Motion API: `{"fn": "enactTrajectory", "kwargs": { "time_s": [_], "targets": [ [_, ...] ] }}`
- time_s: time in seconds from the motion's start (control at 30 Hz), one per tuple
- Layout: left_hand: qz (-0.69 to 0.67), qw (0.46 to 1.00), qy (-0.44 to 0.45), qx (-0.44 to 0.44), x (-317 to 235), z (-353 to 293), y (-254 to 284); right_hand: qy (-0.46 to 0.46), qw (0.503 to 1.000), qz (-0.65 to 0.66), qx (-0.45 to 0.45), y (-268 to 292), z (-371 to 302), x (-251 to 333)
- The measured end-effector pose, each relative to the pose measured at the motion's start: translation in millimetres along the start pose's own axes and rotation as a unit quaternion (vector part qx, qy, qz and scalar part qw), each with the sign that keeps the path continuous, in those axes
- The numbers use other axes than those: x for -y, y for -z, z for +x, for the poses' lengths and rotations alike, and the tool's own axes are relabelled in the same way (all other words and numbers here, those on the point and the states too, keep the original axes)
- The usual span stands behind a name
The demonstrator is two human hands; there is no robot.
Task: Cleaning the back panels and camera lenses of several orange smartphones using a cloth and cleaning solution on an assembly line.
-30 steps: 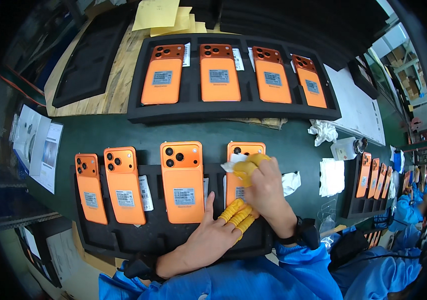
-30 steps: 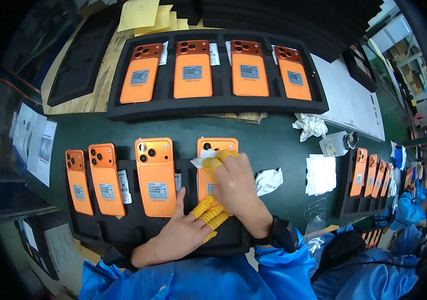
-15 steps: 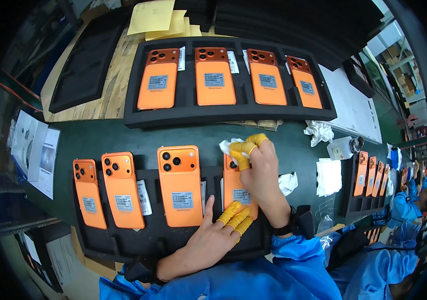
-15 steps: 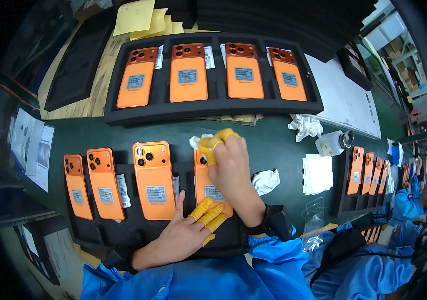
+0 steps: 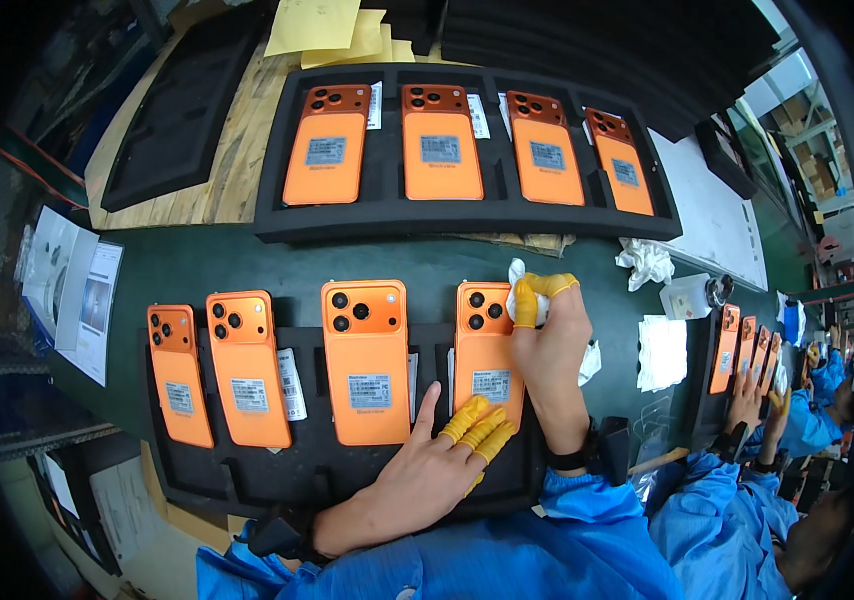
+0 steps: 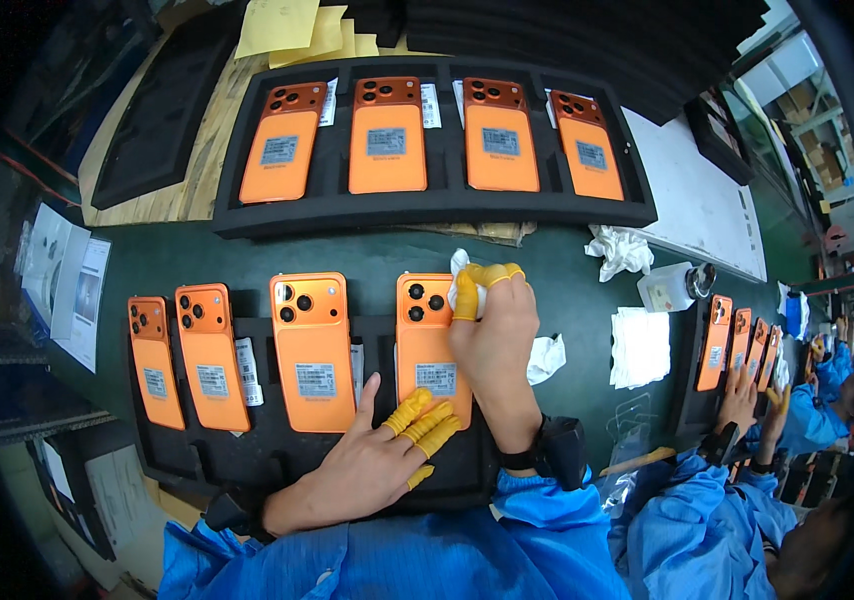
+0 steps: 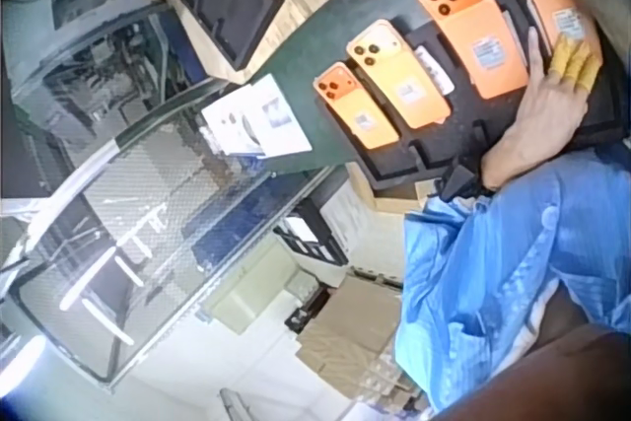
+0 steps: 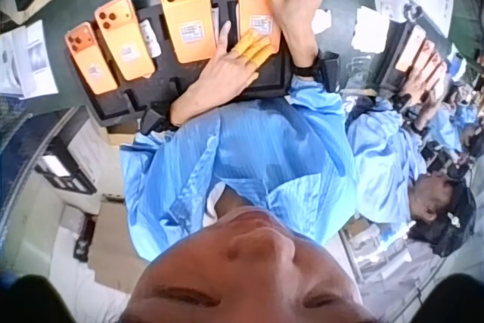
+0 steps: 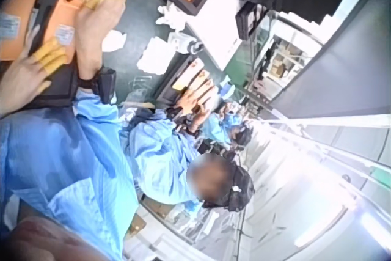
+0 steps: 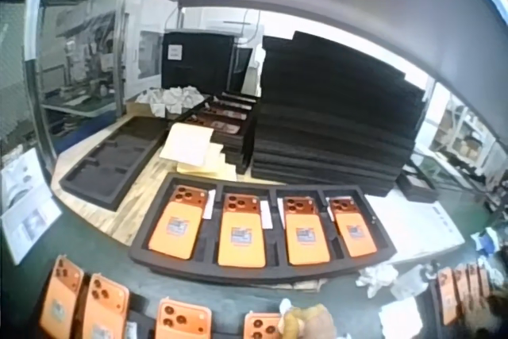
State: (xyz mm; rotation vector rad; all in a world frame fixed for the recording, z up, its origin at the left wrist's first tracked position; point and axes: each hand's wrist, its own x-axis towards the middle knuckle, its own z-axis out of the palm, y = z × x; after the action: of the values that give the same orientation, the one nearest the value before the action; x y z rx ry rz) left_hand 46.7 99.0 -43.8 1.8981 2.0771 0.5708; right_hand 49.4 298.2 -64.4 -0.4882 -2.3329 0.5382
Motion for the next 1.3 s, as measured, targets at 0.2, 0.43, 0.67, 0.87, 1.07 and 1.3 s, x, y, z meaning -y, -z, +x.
{"fn": "enactTrajectory", "kwargs": {
  "time_s": [0.2,0.43,0.67,0.87,1.07,1.3],
  "targets": [
    [0.007,0.999,-0.011,-0.043,-0.5,2.0,-0.4,-0.049,0.999,0.019,-0.010,10.0,-6.8,1.5],
    [0.023,1.000,0.003,0.003,-3.5,-1.2,-1.4,-0.070,0.997,-0.025,0.029,31.0,-34.5,10.6],
    [-0.002,0.999,0.025,0.035,-6.7,3.1,3.8,-0.286,0.919,0.271,0.026,89.5,-70.9,-17.0],
    [-0.015,0.998,0.035,-0.044,-8.2,-2.9,3.9,-0.252,0.939,0.227,-0.054,67.8,-34.6,-46.9],
    [-0.146,0.888,0.290,-0.327,-5.6,-72.9,96.6,-0.238,0.913,0.333,-0.003,56.2,-44.6,-24.3],
    [-0.164,0.691,0.500,-0.496,117.2,-256.1,54.1,-0.252,0.833,0.491,-0.048,16.6,-38.9,-31.1]
  ]
}}
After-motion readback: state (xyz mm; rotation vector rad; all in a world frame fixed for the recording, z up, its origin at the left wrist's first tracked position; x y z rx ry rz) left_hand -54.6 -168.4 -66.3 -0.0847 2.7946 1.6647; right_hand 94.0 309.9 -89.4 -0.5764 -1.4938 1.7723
